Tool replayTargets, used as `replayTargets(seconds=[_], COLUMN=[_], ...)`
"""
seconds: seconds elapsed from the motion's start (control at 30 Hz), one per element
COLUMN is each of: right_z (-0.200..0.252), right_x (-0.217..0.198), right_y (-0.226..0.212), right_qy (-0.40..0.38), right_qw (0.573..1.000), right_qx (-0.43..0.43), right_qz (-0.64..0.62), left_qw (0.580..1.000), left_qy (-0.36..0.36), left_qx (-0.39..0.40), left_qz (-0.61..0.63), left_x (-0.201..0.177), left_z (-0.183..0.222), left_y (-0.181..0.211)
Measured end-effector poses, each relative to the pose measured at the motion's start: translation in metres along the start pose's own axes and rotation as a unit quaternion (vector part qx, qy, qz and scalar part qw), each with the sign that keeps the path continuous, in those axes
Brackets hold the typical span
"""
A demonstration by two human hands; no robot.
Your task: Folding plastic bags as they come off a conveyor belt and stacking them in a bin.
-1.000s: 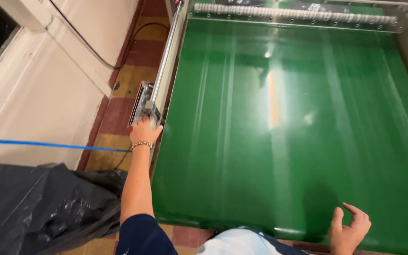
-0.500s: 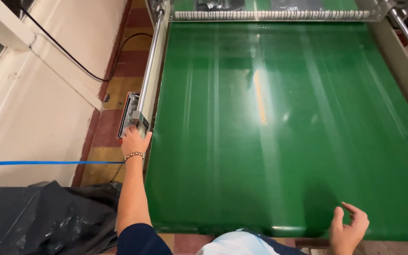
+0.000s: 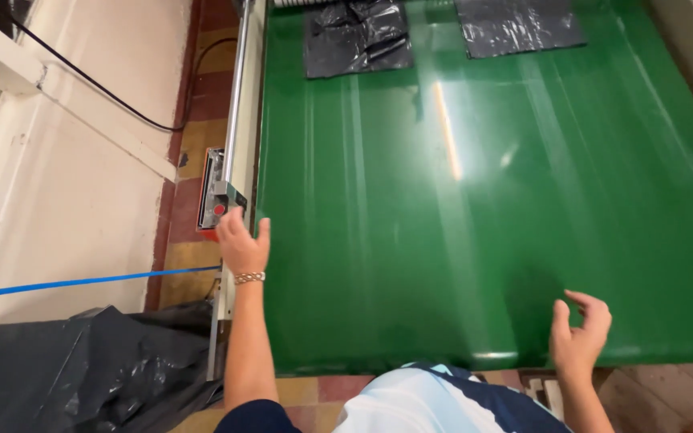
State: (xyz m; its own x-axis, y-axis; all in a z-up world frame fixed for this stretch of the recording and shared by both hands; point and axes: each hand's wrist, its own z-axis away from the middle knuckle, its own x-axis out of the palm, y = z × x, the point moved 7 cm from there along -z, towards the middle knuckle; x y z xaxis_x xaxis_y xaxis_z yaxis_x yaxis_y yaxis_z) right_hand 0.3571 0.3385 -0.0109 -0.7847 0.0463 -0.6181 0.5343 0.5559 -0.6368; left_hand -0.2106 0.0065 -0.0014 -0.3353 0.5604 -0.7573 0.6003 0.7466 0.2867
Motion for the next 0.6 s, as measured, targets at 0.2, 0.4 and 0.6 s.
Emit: replayTargets(seconds=[0.2, 0.4, 0.6], right_z=[-0.016, -0.030, -0.047], right_x=[0.026, 0.067, 0.117], right_y=[-0.060, -0.109, -0.117], right_qy=[-0.064, -0.138, -0.179], right_qw=[0.993, 0.979, 0.971], right_qx=[-0.059, -0.101, -0.142], right_qz=[-0.079, -0.112, -0.074], left_qw=[0.982, 0.967, 0.952], left_qy=[0.033, -0.019, -0.135], left_qx=[0.126, 0.189, 0.264], left_qz=[0.134, 0.171, 0.081], left_x=[-0.021, -0.039, -0.021], left_z=[0.013, 0.004, 0.035], left_y=[0.085, 0.149, 0.218])
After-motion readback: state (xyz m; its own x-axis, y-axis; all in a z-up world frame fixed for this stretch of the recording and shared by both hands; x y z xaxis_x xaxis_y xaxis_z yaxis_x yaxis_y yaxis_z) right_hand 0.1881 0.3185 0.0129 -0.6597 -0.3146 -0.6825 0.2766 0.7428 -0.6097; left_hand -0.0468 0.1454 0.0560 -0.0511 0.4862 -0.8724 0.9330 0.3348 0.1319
